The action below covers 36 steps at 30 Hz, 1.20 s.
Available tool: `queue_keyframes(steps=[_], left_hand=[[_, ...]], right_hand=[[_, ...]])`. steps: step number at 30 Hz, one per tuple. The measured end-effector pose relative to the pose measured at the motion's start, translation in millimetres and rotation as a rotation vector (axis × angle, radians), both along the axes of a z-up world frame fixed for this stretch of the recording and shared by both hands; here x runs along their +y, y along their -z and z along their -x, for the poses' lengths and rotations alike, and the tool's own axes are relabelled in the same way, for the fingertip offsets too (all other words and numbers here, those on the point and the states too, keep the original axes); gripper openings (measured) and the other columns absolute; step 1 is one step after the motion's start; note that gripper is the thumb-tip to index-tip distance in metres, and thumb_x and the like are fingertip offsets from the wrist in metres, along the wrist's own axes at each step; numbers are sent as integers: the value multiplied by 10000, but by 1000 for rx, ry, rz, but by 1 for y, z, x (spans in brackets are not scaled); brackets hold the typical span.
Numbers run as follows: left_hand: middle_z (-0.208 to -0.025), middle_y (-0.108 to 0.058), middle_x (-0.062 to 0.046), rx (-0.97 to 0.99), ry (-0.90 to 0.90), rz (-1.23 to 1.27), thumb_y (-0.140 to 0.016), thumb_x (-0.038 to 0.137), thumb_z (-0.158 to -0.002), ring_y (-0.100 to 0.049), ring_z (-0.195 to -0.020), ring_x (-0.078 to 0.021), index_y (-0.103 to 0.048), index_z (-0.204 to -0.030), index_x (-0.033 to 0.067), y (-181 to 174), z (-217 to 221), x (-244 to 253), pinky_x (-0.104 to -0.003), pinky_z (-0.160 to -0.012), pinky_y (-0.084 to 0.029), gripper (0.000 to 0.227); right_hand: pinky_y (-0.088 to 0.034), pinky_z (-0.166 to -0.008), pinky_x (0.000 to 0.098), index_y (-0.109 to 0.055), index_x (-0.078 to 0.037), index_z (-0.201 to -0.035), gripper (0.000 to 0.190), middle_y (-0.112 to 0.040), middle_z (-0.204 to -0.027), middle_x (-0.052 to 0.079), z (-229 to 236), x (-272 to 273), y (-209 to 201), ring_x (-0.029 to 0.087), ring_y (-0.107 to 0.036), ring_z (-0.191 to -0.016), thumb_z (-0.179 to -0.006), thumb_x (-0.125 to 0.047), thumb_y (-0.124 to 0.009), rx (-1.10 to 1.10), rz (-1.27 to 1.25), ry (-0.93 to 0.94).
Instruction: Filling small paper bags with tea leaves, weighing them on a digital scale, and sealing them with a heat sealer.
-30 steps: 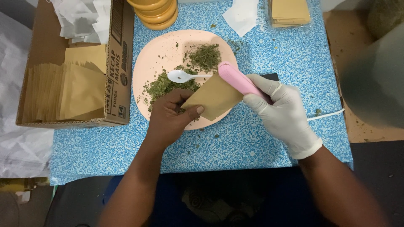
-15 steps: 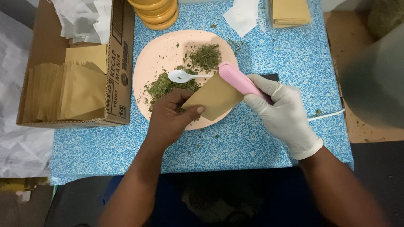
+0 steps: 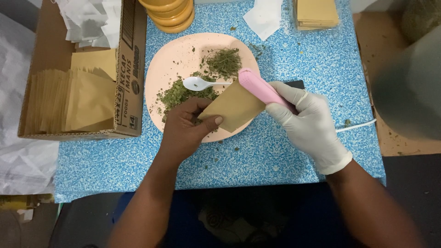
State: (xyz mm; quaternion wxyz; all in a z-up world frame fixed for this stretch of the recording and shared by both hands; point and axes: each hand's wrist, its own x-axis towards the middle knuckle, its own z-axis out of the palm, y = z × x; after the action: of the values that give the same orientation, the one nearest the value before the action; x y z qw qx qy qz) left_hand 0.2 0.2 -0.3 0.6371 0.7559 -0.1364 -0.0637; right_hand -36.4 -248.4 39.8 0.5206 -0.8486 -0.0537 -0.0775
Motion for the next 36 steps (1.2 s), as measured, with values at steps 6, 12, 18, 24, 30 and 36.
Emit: queue_keyframes(steps=[6, 12, 18, 24, 30, 36], left_hand=[[-911, -741, -42, -8, 3, -10, -753, 233, -847, -703, -791, -155, -706, -1058, 118, 1, 0, 1, -318, -594, -556, 245], [-936, -734, -47, 13, 8, 22, -757, 198, -843, -678, -817, -155, -707, -1067, 107, 2, 0, 0, -306, -614, -542, 247], [-964, -733, -31, 3, -2, -1, -757, 217, -838, -672, -856, -152, -717, -1069, 114, 4, -1, 0, -313, -629, -542, 256], [-943, -736, -32, 14, 0, -15, -758, 233, -839, -659, -801, -139, -710, -1086, 118, 1, 0, 1, -304, -605, -523, 276], [-971, -728, -51, 47, 27, 76, -754, 235, -842, -671, -846, -164, -701, -1089, 93, 7, -1, 1, -322, -642, -540, 290], [-974, -743, -57, 57, 2, 40, -760, 217, -830, -702, -860, -176, -701, -1084, 111, 3, 0, 0, -319, -645, -568, 281]], right_hand=[[-425, -654, 235, -648, -31, -1362, 413, -630, -945, -16, 0, 1, -2, 106, -520, -785, -953, -81, -660, 3, 0, 1], [-416, -629, 234, -641, -26, -1370, 422, -616, -906, -17, 0, -1, 3, 104, -506, -751, -954, -92, -669, -5, 1, 1], [-428, -649, 245, -643, -23, -1361, 412, -625, -946, 2, -1, -2, 2, 118, -520, -782, -955, -92, -668, -21, -3, -19], [-442, -661, 245, -643, -26, -1359, 414, -647, -981, 2, 0, -1, 2, 122, -538, -800, -951, -88, -671, -11, 1, -1], [-390, -623, 242, -657, -31, -1353, 399, -599, -905, -19, 0, 0, 0, 106, -483, -746, -960, -97, -658, -12, 15, -6], [-411, -632, 241, -645, -43, -1369, 417, -621, -928, -15, 1, 1, -2, 111, -506, -761, -956, -97, -657, 25, -11, 4]])
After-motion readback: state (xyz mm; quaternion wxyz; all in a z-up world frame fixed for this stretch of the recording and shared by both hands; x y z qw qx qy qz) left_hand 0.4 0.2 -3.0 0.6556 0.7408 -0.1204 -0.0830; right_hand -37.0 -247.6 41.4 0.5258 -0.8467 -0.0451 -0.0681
